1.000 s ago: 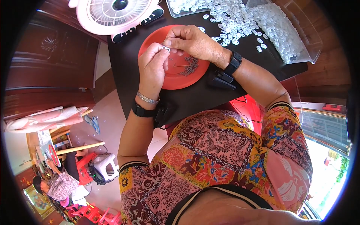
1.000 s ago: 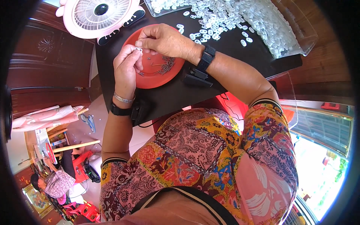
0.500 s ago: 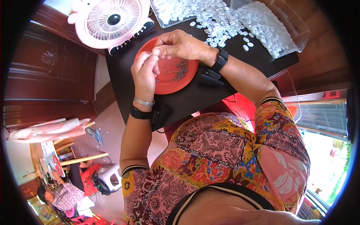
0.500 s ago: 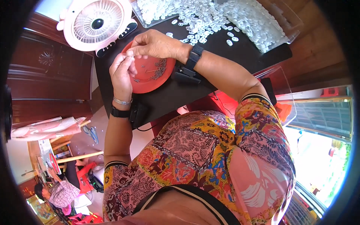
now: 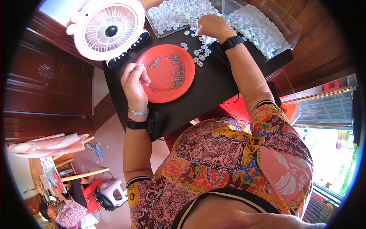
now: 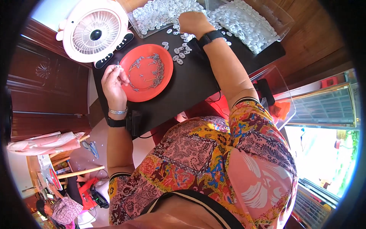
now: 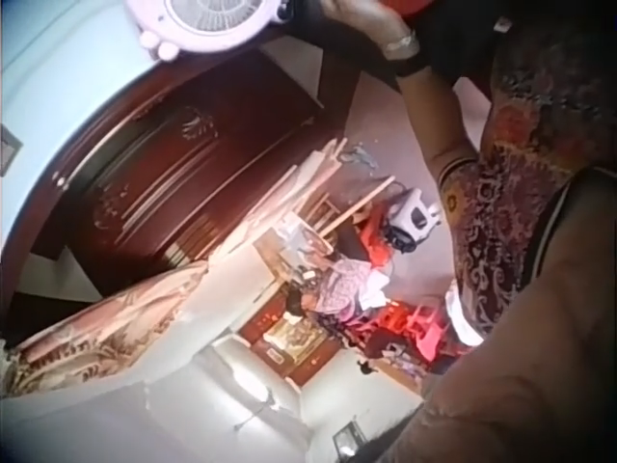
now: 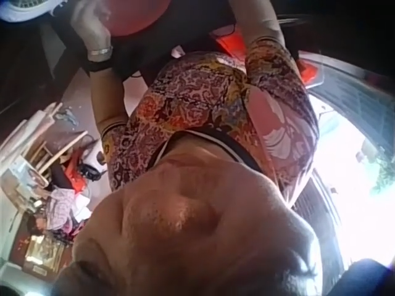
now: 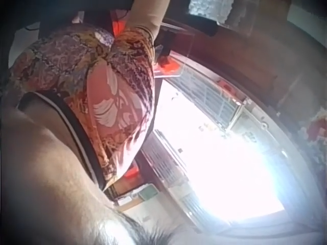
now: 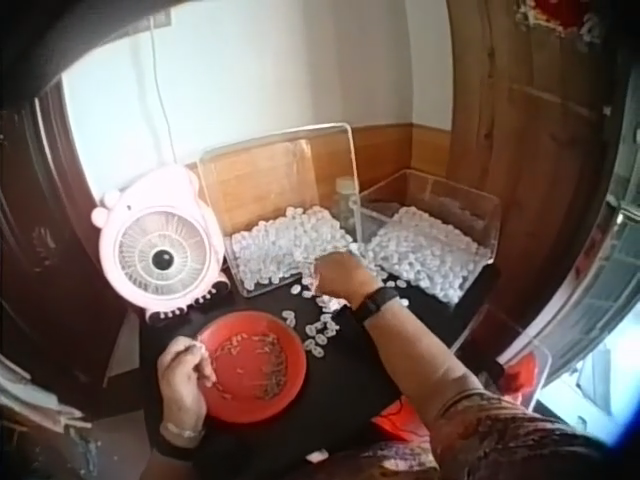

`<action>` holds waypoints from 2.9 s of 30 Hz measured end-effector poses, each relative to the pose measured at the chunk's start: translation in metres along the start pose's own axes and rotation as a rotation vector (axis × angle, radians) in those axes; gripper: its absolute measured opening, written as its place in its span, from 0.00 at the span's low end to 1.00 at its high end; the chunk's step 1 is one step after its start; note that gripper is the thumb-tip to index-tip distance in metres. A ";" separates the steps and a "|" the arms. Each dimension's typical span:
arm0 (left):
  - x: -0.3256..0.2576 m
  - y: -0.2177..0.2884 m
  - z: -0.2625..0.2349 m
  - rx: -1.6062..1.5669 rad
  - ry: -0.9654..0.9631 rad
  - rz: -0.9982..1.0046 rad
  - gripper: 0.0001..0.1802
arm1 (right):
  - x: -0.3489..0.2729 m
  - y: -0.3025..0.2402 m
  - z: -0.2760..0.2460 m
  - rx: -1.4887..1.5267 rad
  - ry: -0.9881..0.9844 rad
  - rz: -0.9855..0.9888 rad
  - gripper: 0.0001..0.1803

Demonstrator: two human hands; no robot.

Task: Assembling small metal rings into white plastic eyelet components on a workspace table.

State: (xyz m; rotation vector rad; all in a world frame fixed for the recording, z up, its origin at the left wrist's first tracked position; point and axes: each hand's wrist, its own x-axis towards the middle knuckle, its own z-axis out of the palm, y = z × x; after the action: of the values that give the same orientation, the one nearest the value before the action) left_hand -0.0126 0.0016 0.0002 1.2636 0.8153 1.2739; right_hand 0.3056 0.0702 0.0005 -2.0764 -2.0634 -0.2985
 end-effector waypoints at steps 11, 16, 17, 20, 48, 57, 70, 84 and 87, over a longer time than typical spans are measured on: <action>-0.004 -0.001 0.008 0.026 -0.033 -0.049 0.09 | 0.000 0.002 0.009 -0.066 -0.049 0.024 0.12; -0.004 -0.001 0.007 0.048 -0.030 -0.065 0.09 | -0.002 -0.010 0.001 0.062 0.114 0.010 0.11; -0.004 0.000 0.009 0.048 -0.035 -0.063 0.09 | 0.000 -0.009 0.001 0.127 0.070 -0.042 0.11; -0.003 -0.002 0.009 0.053 -0.042 -0.063 0.09 | 0.001 -0.015 0.005 0.282 0.014 -0.187 0.10; -0.003 -0.005 0.009 0.019 -0.041 -0.069 0.09 | -0.004 -0.050 -0.003 1.173 -0.290 -0.199 0.16; -0.003 -0.005 0.009 0.011 -0.043 -0.070 0.08 | -0.009 -0.059 -0.003 1.271 -0.356 -0.212 0.15; -0.004 -0.001 0.009 0.062 -0.063 -0.071 0.09 | 0.000 -0.030 -0.006 0.489 0.339 -0.079 0.10; -0.004 -0.001 0.007 0.070 -0.049 -0.041 0.09 | -0.010 -0.034 -0.043 0.416 0.364 0.117 0.09; -0.004 0.001 0.009 0.077 -0.042 -0.048 0.09 | 0.001 -0.013 -0.020 0.429 0.484 0.046 0.09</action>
State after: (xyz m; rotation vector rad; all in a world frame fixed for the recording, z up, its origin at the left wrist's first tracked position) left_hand -0.0050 -0.0046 0.0017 1.3203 0.8671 1.1835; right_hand 0.2923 0.0653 0.0200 -1.6022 -1.6190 -0.2849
